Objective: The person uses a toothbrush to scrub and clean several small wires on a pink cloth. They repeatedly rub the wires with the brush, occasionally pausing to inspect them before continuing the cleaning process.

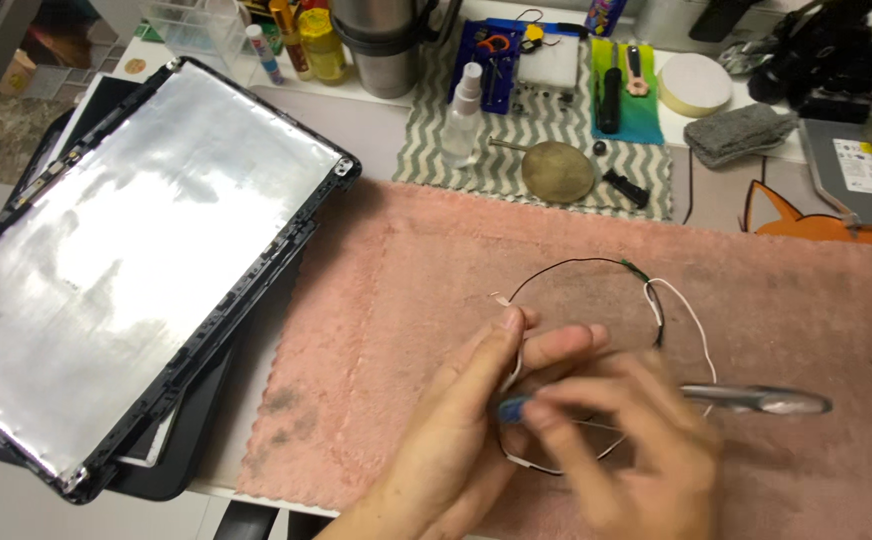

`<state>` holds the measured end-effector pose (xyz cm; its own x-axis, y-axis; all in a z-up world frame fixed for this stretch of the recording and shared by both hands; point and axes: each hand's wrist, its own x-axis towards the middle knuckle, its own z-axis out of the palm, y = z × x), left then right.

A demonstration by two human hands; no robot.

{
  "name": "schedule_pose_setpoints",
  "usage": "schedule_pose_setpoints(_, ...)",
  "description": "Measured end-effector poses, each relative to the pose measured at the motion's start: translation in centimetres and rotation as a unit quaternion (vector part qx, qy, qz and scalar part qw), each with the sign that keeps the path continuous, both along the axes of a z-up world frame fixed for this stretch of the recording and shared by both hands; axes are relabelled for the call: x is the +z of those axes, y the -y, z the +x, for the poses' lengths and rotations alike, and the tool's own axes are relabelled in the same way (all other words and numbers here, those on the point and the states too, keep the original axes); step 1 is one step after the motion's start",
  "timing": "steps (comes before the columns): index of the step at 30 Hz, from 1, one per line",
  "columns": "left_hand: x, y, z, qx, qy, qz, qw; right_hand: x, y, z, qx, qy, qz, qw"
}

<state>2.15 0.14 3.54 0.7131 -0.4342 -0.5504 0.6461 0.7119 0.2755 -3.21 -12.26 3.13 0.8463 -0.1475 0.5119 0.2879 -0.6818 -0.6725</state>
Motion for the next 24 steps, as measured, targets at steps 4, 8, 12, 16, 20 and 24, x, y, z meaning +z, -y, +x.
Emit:
schedule_pose_setpoints(4,-1.0,0.2,-0.2,-0.021,0.055,-0.003,0.998,-0.6,0.2,0.7,-0.034,0.034,-0.008,0.999)
schedule_pose_setpoints(8,-2.5,0.2,-0.3,0.026,0.109,-0.072,0.991,-0.2,0.6,1.2,0.032,0.037,-0.074,0.996)
schedule_pose_setpoints(12,-2.0,-0.1,-0.5,-0.016,0.198,-0.086,0.976,-0.1,0.7,0.9,0.024,0.011,-0.081,0.996)
schedule_pose_setpoints(16,-2.9,-0.6,-0.3,-0.017,0.177,-0.092,0.98,0.6,1.5,1.1,0.127,-0.04,-0.055,0.99)
schedule_pose_setpoints(20,-3.1,-0.5,-0.1,-0.022,0.173,-0.098,0.98,0.1,1.0,0.5,0.083,-0.032,-0.06,0.994)
schedule_pose_setpoints(24,-3.5,-0.7,-0.3,-0.017,0.118,-0.145,0.982,-0.2,2.1,0.5,0.086,-0.059,-0.063,0.992)
